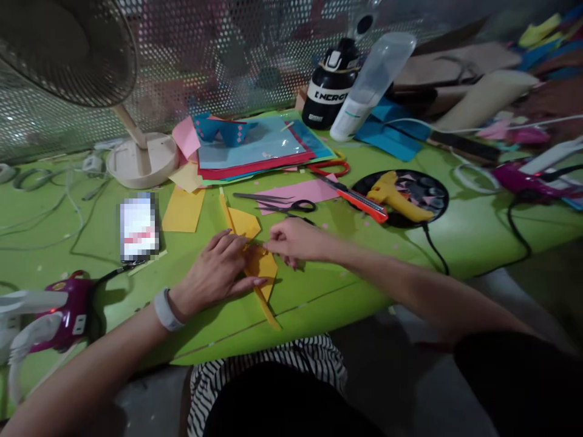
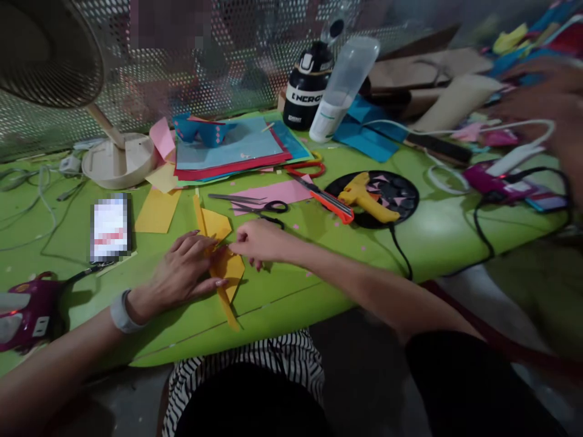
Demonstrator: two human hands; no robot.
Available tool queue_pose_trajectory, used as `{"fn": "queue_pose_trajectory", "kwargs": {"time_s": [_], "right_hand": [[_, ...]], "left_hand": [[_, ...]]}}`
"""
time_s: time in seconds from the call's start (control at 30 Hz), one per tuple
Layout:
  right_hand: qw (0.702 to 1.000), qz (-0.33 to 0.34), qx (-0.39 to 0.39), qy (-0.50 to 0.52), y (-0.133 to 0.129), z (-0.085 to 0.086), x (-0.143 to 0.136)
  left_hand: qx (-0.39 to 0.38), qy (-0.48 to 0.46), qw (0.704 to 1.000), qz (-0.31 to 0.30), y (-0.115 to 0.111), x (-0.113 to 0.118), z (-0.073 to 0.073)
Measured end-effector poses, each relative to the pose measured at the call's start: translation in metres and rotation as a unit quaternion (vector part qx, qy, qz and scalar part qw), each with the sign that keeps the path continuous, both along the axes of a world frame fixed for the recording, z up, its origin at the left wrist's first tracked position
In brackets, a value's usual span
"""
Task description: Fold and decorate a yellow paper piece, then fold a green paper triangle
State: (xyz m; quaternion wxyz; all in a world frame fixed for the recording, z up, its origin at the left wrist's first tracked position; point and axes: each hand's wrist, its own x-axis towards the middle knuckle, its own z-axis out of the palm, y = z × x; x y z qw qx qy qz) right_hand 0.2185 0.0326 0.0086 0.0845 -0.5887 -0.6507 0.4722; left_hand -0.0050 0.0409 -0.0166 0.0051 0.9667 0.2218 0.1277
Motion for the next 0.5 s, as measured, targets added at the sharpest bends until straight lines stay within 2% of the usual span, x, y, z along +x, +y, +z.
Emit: {"fn": "queue_pose_trajectory", "kwargs": {"time_s": [0.07,0.17,0.3,0.5], "right_hand": [[0.996,0.008,-0.087,0.026,0.01,-0.009,-0.002],[0.988,0.029,-0.142,0.055,0.022,-0.019,-0.001],[0.983,0.041,-0.177,0.039,0.032,-0.023,0.0],[0.982,0.027,-0.185,0.005,0.032,-0.017,0.004]], "left_hand": [[-0.01,-0.003,1.0,0.003,-0.001,0.0,-0.001],[-0.014,-0.004,1.0,0.004,-0.002,0.0,-0.001],[-0.011,-0.013,1.0,0.006,-0.002,0.0,-0.002],[0.0,-0.018,1.0,0.0,0.0,0.0,-0.006]]}}
